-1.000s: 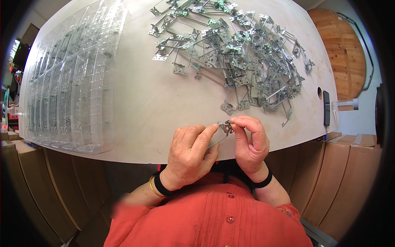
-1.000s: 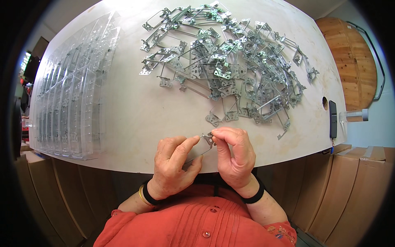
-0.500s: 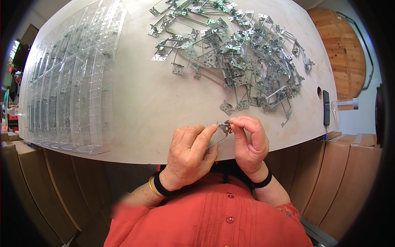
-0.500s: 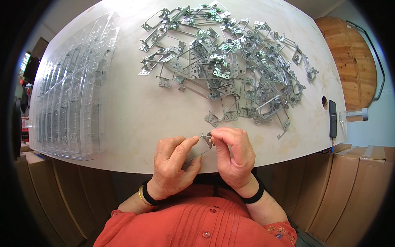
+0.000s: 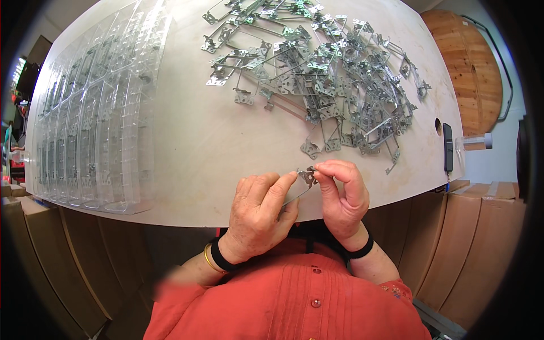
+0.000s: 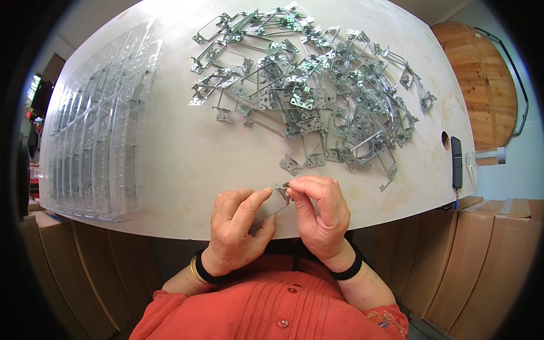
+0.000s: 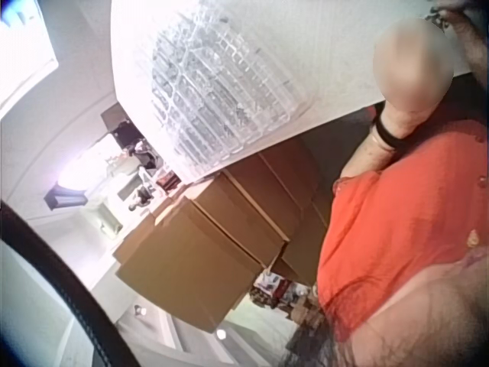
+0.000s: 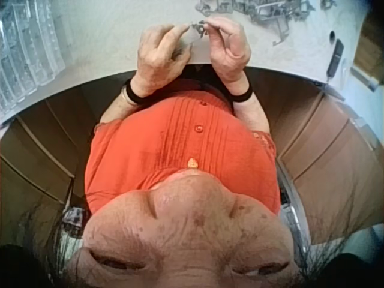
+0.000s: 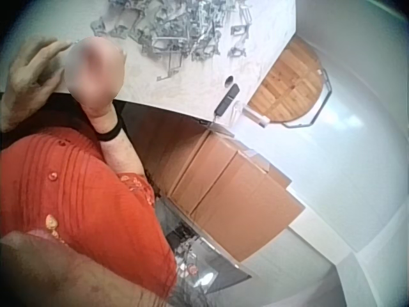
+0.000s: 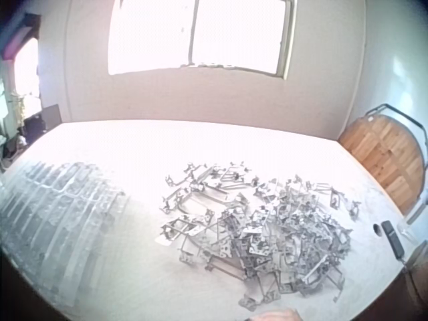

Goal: The person assembles small metal hardware components by hand at a white table. They pick up a metal bracket and a thin metal pin, insert the pin through the bracket, and place the assembled unit into a clear plastic tray. This process is repeated multiple times throughout the clip.

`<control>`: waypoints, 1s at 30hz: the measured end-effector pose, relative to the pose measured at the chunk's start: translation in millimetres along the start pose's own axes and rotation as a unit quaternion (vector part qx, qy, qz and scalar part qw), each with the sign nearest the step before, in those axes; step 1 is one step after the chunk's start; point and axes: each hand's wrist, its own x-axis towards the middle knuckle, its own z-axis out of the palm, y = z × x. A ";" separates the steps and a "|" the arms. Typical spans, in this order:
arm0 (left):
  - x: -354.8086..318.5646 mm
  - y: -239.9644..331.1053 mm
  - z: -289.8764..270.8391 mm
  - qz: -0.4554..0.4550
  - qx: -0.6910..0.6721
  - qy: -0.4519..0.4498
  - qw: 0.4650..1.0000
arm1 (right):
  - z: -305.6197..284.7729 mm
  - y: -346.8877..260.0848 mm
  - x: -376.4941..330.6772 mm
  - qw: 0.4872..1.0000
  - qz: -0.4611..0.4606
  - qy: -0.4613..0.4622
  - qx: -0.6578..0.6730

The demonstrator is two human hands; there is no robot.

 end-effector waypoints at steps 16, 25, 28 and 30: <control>-0.9 0.3 0.6 -0.003 0.002 -0.001 1.000 | -0.3 1.5 -0.3 1.000 -0.011 -0.008 0.008; -0.7 2.3 -1.1 -0.023 0.003 -0.005 1.000 | -1.1 2.5 -8.0 0.994 0.056 0.011 0.093; -0.1 2.4 -0.9 -0.021 0.005 0.000 1.000 | -0.1 5.9 -9.3 0.988 0.081 0.016 0.134; -0.2 2.3 -0.8 -0.021 0.006 0.000 1.000 | -0.1 3.8 -8.5 0.982 0.100 0.013 0.160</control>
